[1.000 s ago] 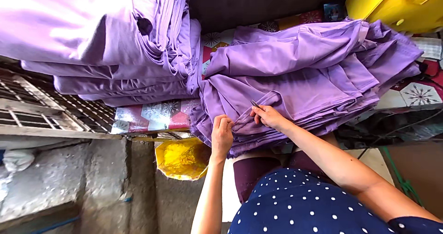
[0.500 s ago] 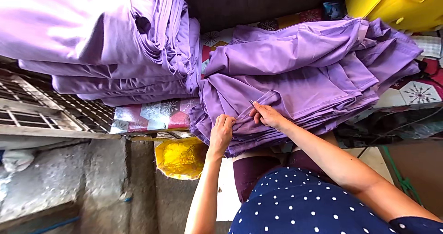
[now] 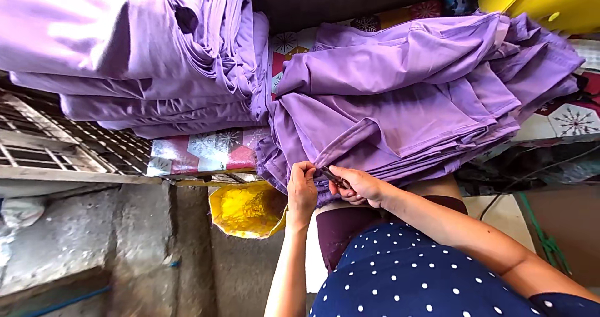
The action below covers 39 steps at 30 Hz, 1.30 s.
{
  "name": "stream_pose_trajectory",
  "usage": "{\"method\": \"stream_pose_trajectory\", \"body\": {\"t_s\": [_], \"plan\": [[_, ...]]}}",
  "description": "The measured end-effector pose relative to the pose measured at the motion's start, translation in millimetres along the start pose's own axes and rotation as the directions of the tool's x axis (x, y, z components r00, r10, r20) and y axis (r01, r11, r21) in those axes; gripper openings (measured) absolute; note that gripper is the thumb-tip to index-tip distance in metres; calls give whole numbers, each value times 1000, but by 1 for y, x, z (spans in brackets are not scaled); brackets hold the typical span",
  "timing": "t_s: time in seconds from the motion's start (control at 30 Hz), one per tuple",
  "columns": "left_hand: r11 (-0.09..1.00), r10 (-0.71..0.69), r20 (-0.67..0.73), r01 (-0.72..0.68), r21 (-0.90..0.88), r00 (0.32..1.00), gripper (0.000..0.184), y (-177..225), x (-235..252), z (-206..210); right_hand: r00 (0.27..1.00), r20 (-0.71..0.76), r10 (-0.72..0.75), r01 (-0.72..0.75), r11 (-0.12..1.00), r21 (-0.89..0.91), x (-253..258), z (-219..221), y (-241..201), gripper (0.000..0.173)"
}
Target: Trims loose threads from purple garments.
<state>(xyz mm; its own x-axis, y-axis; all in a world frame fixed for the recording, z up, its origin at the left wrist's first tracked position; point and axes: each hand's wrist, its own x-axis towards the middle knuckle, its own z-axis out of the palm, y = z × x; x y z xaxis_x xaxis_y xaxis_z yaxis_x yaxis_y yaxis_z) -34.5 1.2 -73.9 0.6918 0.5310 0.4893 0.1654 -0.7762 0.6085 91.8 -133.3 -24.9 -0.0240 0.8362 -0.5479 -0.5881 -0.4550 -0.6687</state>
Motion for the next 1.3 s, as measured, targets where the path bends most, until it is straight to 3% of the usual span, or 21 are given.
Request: {"method": "stream_pose_trajectory", "body": {"t_s": [0.27, 0.33, 0.4, 0.47, 0.6, 0.77, 0.83, 0.97, 1.1, 1.3], "plan": [[999, -23, -51, 22, -29, 998, 17, 4, -4, 3, 1000, 22, -7, 6, 999, 40, 0, 4, -1, 54], [999, -29, -44, 28, -27, 999, 17, 6, -4, 2, 993, -52, -107, 106, 994, -12, -1, 8, 0, 50], [999, -30, -37, 29, -25, 999, 18, 9, -4, 1, 944, -191, -271, 259, 962, -83, 2, 10, 1, 35], [999, -30, -20, 29, -36, 999, 19, 12, -3, -1, 899, -267, -346, 326, 938, -117, 7, 7, 1, 22], [995, -28, 5, 28, -97, 1000, 18, 19, -1, -1, 909, -283, -307, 275, 950, -148, 8, 9, -5, 29], [994, -36, 59, 42, -96, 998, 19, 22, -1, -2, 877, -363, -314, 282, 949, -141, 15, 8, -6, 20], [984, -97, 65, 105, -141, 993, 20, 23, -3, -1, 870, -352, -346, 328, 938, -112, 13, 8, -7, 24], [952, -175, 54, 183, -245, 983, 19, 25, -4, 0, 939, -175, -295, 283, 955, -92, -5, 10, -5, 54], [943, -188, 38, 191, -273, 981, 18, 25, -4, 1, 990, -85, -115, 114, 993, -11, -13, 16, 1, 53], [953, -172, 11, 169, -252, 985, 17, 25, -5, 2, 998, -30, -47, 49, 997, 62, -13, 14, 3, 53]]}}
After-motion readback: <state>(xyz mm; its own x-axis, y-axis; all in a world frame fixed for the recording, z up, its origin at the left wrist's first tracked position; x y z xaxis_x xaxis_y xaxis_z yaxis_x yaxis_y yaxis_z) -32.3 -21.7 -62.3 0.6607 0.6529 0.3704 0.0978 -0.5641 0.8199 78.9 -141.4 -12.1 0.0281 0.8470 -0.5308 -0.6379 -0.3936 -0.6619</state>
